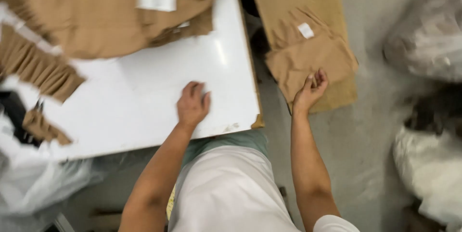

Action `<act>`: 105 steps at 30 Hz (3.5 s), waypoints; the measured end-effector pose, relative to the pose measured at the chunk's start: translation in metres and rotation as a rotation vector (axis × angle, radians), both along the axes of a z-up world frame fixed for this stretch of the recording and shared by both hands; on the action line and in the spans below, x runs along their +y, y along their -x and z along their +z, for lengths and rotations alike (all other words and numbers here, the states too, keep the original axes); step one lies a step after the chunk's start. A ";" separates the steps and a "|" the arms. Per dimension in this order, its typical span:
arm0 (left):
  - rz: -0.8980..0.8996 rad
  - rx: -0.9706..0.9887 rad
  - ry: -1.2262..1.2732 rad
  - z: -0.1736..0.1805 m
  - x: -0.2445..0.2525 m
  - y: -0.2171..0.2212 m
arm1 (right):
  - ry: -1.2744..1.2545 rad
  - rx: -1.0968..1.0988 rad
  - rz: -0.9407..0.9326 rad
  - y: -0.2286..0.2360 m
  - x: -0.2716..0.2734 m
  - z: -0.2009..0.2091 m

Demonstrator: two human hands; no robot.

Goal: The person folds several tan-colored garments on a white table, smoothing the fabric and aligning the edges by hand. The person briefly pauses to pet a black cat on the floor before continuing to fold the remaining items.

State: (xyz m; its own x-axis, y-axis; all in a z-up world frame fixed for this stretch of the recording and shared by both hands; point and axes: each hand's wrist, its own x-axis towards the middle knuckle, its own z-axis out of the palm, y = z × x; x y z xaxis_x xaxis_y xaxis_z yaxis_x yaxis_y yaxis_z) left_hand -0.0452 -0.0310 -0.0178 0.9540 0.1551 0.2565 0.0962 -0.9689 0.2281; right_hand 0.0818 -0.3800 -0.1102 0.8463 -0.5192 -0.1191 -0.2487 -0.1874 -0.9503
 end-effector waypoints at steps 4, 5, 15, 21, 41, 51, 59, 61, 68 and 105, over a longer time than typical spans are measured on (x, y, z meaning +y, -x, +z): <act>-0.012 -0.075 -0.004 -0.001 -0.003 0.001 | -0.131 -0.481 0.473 -0.060 0.129 0.139; 0.010 -0.095 -0.008 0.000 -0.001 -0.002 | -0.135 -0.500 0.496 -0.071 0.156 0.160; -0.001 -0.137 0.148 0.002 -0.002 0.000 | 0.958 -0.607 1.501 -0.079 0.371 0.229; -0.015 -0.184 0.270 -0.001 0.004 0.000 | 0.777 -0.671 1.507 -0.132 0.367 0.216; 0.970 -0.592 0.062 0.115 0.216 -0.281 | 0.662 -0.850 1.544 -0.028 0.297 0.233; 0.190 -0.367 0.579 0.111 0.153 -0.287 | -0.440 0.050 0.829 0.015 0.285 0.297; -0.581 -0.611 0.478 0.254 0.101 -0.065 | -1.029 0.385 0.725 0.039 0.262 0.317; -0.711 -0.431 0.456 0.283 0.095 -0.004 | -1.085 0.357 0.665 0.050 0.252 0.312; -0.835 -0.204 0.279 0.227 0.111 0.112 | -1.299 0.390 0.544 0.093 0.249 0.277; 0.422 0.207 1.159 0.083 0.100 0.079 | -0.743 0.616 0.549 0.132 0.253 0.121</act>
